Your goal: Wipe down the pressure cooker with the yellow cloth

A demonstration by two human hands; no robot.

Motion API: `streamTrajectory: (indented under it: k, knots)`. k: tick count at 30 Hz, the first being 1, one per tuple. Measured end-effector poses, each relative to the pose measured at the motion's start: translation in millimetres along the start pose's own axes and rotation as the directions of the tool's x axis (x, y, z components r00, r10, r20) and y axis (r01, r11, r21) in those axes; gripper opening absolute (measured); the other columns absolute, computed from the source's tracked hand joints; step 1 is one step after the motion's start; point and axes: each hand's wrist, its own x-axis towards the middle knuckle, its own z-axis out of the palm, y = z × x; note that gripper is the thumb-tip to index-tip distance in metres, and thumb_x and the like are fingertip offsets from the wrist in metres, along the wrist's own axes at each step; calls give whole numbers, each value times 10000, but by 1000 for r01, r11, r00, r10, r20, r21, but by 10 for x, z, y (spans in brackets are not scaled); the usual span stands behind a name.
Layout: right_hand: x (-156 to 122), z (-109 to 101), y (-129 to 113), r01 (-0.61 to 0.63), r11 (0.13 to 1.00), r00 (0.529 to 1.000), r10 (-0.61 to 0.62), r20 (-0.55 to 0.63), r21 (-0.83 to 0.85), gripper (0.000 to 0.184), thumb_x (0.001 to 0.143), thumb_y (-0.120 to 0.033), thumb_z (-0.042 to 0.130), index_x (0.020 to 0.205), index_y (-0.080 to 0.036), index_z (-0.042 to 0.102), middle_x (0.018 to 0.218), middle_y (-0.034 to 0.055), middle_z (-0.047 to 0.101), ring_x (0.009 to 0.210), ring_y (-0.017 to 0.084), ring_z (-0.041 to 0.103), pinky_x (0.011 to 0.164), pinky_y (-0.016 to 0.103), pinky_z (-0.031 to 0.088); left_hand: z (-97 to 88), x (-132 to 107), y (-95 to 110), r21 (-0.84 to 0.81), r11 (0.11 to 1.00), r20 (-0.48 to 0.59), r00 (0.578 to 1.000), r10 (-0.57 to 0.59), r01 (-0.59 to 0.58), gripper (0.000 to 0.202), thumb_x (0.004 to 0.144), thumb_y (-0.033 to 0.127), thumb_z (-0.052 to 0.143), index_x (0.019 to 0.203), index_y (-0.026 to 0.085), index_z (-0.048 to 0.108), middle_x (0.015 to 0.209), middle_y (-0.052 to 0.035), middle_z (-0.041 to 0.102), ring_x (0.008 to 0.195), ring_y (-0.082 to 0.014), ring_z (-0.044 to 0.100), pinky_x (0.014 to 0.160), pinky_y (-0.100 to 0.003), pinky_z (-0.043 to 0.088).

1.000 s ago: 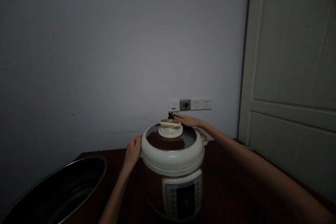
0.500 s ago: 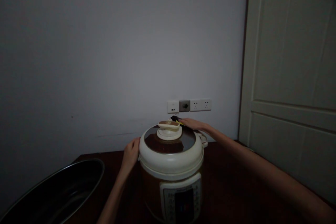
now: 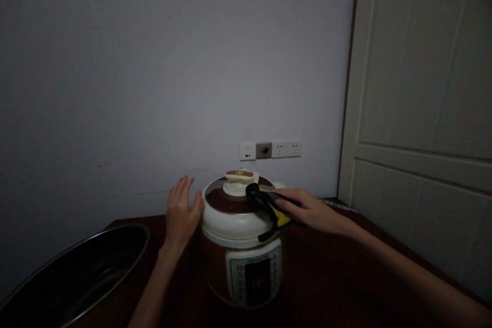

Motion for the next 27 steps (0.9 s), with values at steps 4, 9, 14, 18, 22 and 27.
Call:
streamTrajectory:
  k: [4, 9, 14, 18, 22, 27]
  knots:
    - [174, 97, -311, 32, 999, 989, -33, -147, -8, 359, 953, -390, 398, 896, -143, 652, 756, 35, 648, 649, 134, 554, 615, 261, 440, -177, 70, 650, -363, 927, 358, 904, 231, -93, 684, 796, 339, 618, 1418, 231, 355, 1459, -107, 419, 1323, -252, 411, 1091, -430, 339]
    - [436, 203, -494, 63, 996, 932, -81, -353, -64, 292, 928, -408, 411, 857, -186, 586, 745, 29, 632, 672, 149, 566, 641, 276, 437, -79, 313, 928, -530, 820, 575, 802, 160, 217, 519, 714, 264, 621, 1221, 159, 597, 1133, -97, 677, 987, -253, 638, 874, -369, 509]
    - [329, -6, -176, -39, 994, 859, 86, -505, 104, 361, 914, -509, 367, 1029, -205, 525, 827, 69, 671, 688, 184, 633, 631, 305, 504, -168, 914, 543, -351, 897, 283, 944, -172, 269, 366, 623, 296, 616, 922, 98, 690, 869, -68, 712, 815, -242, 637, 734, -341, 522]
    - [66, -169, 345, -133, 975, 743, 218, -633, 180, 368, 869, -539, 430, 995, -208, 534, 968, 111, 680, 847, 233, 660, 720, 365, 543, 65, 1486, 84, -54, 976, 37, 977, -211, 213, 356, 648, 308, 597, 930, 103, 669, 905, -99, 698, 854, -262, 627, 788, -373, 490]
    - [-128, -31, 838, -291, 953, 721, 278, -635, 87, 407, 850, -541, 438, 1030, -200, 570, 1093, 143, 658, 1030, 284, 620, 920, 465, 480, 790, 1588, -127, -111, 960, 400, 896, -195, 258, 324, 635, 217, 596, 930, 100, 659, 909, -140, 703, 876, -264, 616, 804, -369, 476]
    - [-225, 363, 1133, -405, 905, 760, 413, -501, 132, 645, 874, -585, 378, 1303, -116, 489, 1369, 180, 496, 1289, 287, 444, 1107, 480, 285, 1357, 1198, -86, -359, 784, 825, 564, 15, 506, 223, 658, 256, 635, 820, 120, 705, 783, -98, 720, 795, -239, 628, 757, -351, 491]
